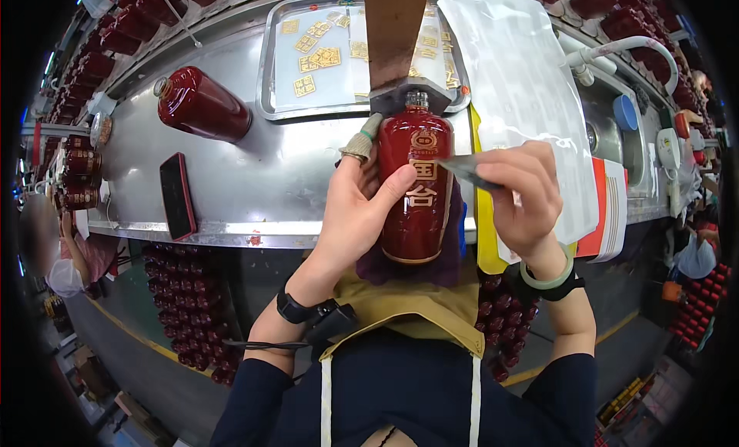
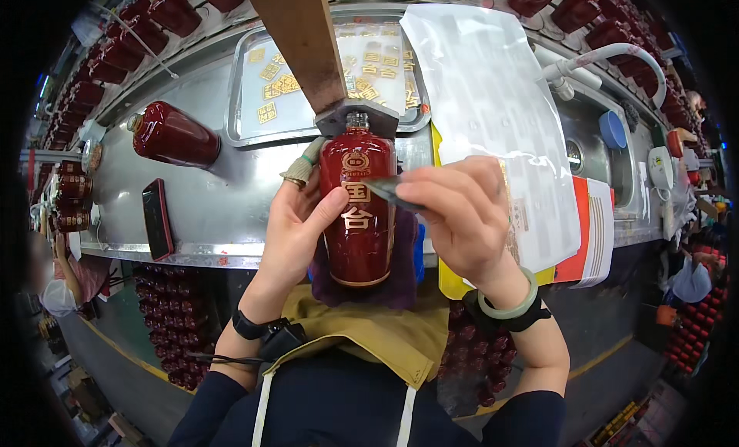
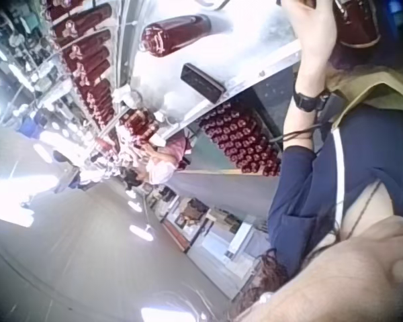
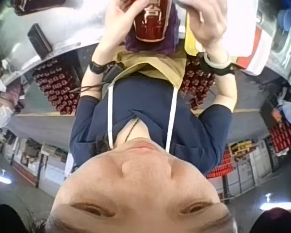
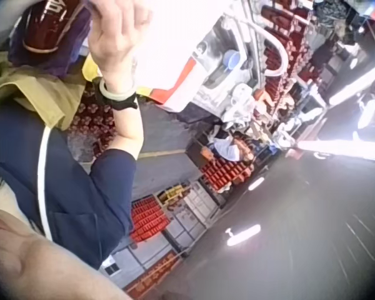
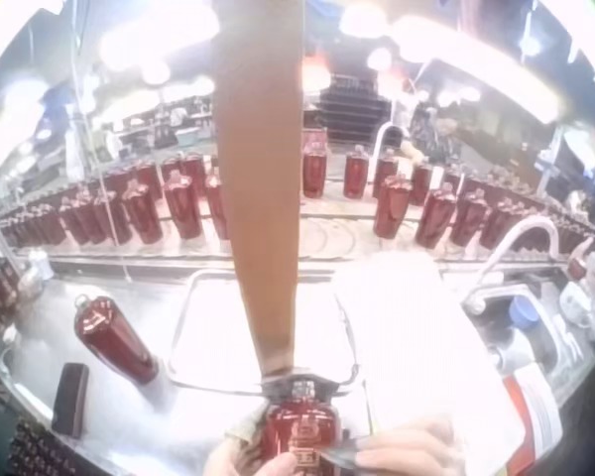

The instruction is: Applying gold decorative labels to red liquor bottles on an assembly line.

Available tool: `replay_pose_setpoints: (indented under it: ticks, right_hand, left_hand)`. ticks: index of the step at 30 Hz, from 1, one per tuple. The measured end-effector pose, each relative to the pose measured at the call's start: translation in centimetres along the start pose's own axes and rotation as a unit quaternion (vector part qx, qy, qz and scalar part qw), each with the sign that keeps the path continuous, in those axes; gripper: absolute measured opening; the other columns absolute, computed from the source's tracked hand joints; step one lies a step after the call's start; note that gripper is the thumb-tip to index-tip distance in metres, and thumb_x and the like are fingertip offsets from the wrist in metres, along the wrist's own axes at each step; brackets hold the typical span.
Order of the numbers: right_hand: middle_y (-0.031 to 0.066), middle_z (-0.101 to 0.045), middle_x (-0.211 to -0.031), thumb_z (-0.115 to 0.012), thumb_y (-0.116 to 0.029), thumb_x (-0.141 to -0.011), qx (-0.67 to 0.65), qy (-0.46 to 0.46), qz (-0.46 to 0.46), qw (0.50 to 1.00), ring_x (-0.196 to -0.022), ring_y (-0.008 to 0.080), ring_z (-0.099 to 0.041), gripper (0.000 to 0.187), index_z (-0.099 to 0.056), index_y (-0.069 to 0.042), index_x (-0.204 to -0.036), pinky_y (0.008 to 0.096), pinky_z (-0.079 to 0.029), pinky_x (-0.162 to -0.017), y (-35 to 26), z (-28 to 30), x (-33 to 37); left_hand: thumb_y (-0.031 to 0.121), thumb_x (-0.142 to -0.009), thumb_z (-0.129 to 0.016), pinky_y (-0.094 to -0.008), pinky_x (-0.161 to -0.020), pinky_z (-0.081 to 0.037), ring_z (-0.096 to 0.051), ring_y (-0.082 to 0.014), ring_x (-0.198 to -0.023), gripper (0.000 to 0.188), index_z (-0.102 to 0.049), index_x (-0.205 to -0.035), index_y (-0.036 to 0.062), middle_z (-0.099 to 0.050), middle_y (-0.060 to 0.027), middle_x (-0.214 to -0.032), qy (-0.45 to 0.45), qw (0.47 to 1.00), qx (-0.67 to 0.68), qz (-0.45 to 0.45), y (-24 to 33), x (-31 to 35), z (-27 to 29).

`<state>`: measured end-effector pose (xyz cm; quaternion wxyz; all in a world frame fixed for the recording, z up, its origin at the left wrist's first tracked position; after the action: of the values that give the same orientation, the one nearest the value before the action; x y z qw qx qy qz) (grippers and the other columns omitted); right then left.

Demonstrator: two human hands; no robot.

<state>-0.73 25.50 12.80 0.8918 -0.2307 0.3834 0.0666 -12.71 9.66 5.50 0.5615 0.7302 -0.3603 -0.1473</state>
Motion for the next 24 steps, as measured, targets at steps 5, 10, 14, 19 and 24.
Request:
replay_pose_setpoints:
  ticks: [5, 10, 14, 19, 24]
  right_hand:
    - [-0.0021, -0.077, -0.115, -0.076, -0.012, -0.078, -0.001, -0.084, 0.045, 0.995, -0.095, 0.0195, -0.063, 0.031, -0.079, -0.017, -0.108, 0.0361, -0.047, -0.081, -1.8, -0.7, 2.5]
    - [-0.0034, -0.077, -0.116, -0.074, -0.017, -0.080, -0.024, -0.108, 0.091, 0.990, -0.095, 0.0177, -0.062, 0.029, -0.079, -0.021, -0.108, 0.0351, -0.046, -0.081, -3.4, -0.8, 4.1]
    - [-0.0047, -0.076, -0.120, -0.076, -0.018, -0.079, 0.031, -0.072, 0.049, 0.996, -0.098, 0.0172, -0.061, 0.032, -0.079, -0.024, -0.111, 0.0341, -0.046, -0.081, -2.7, 0.2, 2.3]
    - [-0.0054, -0.073, -0.113, -0.076, -0.017, -0.076, -0.039, -0.118, 0.148, 0.981, -0.089, 0.0169, -0.058, 0.030, -0.077, -0.021, -0.106, 0.0321, -0.048, -0.076, -5.3, -1.7, 2.7]
    - [0.0039, -0.065, -0.090, -0.074, -0.014, -0.084, 0.017, -0.101, 0.060, 0.993, -0.081, 0.0230, -0.062, 0.028, -0.068, -0.007, -0.110, 0.0365, -0.048, -0.072, -1.6, -4.2, -5.3]
  left_hand:
    - [0.007, -0.099, -0.071, -0.0380, -0.115, -0.045, -0.053, -0.0228, -0.136, 0.081, -0.021, -0.162, -0.0046, -0.049, -0.0194, -0.152, -0.023, 1.000, 0.007, -0.015, -0.3, 0.7, -0.1]
    - [0.003, -0.100, -0.067, -0.0391, -0.116, -0.044, -0.052, -0.0230, -0.138, 0.079, -0.019, -0.163, -0.0038, -0.046, -0.0181, -0.154, -0.062, 0.998, -0.015, -0.023, -0.3, 0.9, 0.1]
    - [0.002, -0.101, -0.064, -0.0388, -0.116, -0.043, -0.052, -0.0225, -0.138, 0.076, -0.019, -0.162, -0.0044, -0.047, -0.0176, -0.154, -0.060, 0.998, -0.021, -0.025, -0.3, 1.0, 0.4]
    - [0.021, -0.110, -0.052, -0.0404, -0.119, -0.039, -0.049, -0.0247, -0.141, 0.066, -0.022, -0.162, -0.0049, -0.045, -0.0176, -0.157, -0.073, 0.996, 0.015, -0.040, -1.1, 0.8, 0.9]
    - [0.057, -0.112, -0.027, -0.0425, -0.120, -0.037, -0.046, -0.0292, -0.146, 0.080, -0.024, -0.162, -0.0063, -0.042, -0.0211, -0.160, -0.099, 0.995, 0.007, -0.026, -0.4, 0.6, 1.0]
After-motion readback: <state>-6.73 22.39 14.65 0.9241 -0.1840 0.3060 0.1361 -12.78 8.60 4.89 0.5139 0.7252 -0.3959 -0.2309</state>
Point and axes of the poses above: each hand's wrist, its own x-axis away from the middle knuckle, its own z-axis out of the back of the hand, y = z × x, the point moved 6 cm from there along -x, towards the middle knuckle
